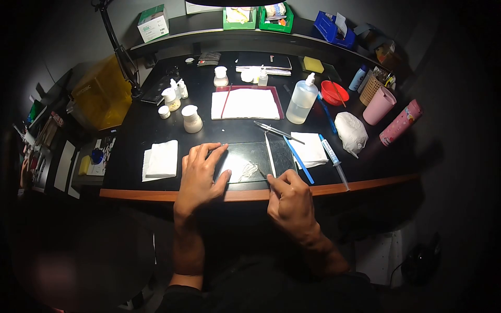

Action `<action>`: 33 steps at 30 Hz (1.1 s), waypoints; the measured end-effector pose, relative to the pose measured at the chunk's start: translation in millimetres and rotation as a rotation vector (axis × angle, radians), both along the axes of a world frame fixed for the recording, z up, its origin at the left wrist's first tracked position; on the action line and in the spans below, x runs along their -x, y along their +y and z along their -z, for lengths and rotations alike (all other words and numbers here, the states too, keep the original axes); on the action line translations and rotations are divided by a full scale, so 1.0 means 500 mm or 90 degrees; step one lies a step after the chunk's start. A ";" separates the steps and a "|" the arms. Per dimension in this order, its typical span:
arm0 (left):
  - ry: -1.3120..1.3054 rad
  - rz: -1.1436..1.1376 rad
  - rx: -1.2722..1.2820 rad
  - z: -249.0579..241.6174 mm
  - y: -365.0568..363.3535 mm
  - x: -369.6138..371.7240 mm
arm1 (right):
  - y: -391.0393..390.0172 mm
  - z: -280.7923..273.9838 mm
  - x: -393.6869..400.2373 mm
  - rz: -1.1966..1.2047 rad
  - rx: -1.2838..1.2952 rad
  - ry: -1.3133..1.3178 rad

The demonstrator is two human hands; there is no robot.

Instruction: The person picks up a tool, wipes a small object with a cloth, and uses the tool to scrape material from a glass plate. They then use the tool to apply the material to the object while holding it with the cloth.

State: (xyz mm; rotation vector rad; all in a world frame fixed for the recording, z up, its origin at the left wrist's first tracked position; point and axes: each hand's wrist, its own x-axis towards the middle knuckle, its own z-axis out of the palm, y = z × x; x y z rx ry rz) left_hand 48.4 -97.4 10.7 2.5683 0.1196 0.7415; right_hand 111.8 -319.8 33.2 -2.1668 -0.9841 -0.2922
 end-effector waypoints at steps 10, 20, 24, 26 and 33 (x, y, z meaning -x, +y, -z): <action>-0.001 0.000 -0.001 0.002 0.000 -0.001 | 0.003 -0.014 0.016 -0.016 0.022 0.035; 0.004 0.001 0.003 0.000 0.000 0.000 | 0.016 0.003 0.025 -0.046 -0.009 0.000; -0.003 -0.003 0.000 0.000 0.001 0.001 | 0.011 0.001 -0.006 -0.004 0.013 -0.001; -0.005 -0.002 -0.005 0.001 0.001 0.000 | 0.011 0.001 -0.012 -0.004 0.021 -0.003; -0.002 0.003 -0.005 -0.001 0.001 0.000 | 0.013 -0.003 -0.013 -0.049 0.019 -0.011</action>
